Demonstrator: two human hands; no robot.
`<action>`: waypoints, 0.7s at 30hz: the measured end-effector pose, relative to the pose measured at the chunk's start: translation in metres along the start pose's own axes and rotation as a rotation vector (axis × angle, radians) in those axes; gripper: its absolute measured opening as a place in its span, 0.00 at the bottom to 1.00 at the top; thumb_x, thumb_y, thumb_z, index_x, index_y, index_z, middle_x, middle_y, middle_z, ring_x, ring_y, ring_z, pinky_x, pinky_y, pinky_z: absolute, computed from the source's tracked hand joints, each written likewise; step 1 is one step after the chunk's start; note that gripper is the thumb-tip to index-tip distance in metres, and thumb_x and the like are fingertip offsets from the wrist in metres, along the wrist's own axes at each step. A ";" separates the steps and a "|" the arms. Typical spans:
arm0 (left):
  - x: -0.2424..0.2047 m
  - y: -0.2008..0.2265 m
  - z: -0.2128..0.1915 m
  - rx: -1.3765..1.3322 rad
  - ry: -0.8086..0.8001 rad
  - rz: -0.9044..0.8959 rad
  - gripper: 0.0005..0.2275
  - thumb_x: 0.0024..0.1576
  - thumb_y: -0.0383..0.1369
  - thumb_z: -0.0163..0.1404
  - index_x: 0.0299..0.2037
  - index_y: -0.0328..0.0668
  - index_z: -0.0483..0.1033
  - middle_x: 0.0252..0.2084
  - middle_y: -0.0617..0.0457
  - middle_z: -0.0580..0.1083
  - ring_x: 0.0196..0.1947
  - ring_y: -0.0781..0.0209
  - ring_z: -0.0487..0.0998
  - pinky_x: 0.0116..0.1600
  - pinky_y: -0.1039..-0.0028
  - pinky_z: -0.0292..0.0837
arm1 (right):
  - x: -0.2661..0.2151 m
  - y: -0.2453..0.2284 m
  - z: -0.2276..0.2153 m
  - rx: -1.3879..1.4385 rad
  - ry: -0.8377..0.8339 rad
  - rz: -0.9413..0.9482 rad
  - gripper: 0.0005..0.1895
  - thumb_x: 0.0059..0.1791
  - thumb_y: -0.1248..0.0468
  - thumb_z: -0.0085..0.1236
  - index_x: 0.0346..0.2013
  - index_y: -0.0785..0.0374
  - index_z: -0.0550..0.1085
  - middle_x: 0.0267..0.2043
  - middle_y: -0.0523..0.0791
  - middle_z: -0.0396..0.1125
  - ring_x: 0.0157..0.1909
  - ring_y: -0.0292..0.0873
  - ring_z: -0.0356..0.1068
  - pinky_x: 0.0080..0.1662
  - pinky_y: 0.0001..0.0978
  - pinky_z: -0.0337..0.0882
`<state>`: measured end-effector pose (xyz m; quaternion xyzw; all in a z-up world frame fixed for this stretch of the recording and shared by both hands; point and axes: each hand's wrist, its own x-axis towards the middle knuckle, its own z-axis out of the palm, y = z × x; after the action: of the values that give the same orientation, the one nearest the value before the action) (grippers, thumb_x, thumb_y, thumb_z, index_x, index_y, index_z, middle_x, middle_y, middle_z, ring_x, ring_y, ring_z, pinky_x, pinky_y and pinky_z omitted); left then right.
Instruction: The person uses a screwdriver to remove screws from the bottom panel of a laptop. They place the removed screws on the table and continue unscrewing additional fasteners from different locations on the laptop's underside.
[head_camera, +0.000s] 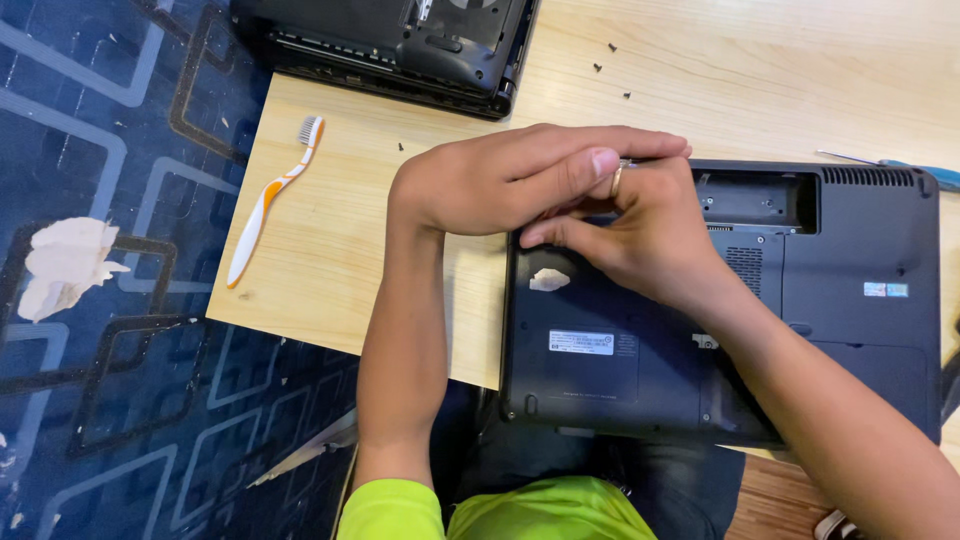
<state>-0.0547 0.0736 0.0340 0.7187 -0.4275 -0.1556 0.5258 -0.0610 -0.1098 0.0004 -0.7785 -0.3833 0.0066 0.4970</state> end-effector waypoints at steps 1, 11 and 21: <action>-0.001 0.000 0.000 0.001 0.001 -0.002 0.23 0.66 0.42 0.25 0.65 0.34 0.54 0.68 0.42 0.61 0.68 0.57 0.62 0.70 0.74 0.55 | 0.001 0.001 0.004 0.002 -0.001 -0.001 0.03 0.42 0.64 0.69 0.27 0.56 0.80 0.29 0.40 0.74 0.35 0.30 0.71 0.39 0.20 0.68; -0.003 -0.007 0.000 -0.067 0.042 0.048 0.22 0.69 0.42 0.26 0.69 0.38 0.45 0.73 0.43 0.53 0.76 0.52 0.51 0.80 0.64 0.47 | 0.005 -0.008 -0.008 -0.117 -0.220 0.025 0.08 0.47 0.61 0.59 0.31 0.64 0.74 0.32 0.46 0.72 0.35 0.45 0.69 0.40 0.35 0.66; -0.005 -0.007 -0.001 -0.107 0.027 0.074 0.21 0.70 0.43 0.26 0.70 0.42 0.46 0.73 0.41 0.55 0.77 0.51 0.54 0.80 0.64 0.51 | 0.003 -0.001 0.004 -0.104 0.008 0.059 0.12 0.36 0.58 0.75 0.20 0.59 0.78 0.24 0.40 0.73 0.30 0.30 0.72 0.35 0.20 0.67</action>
<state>-0.0541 0.0789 0.0267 0.6755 -0.4377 -0.1491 0.5744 -0.0611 -0.1044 0.0000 -0.8143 -0.3581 -0.0017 0.4568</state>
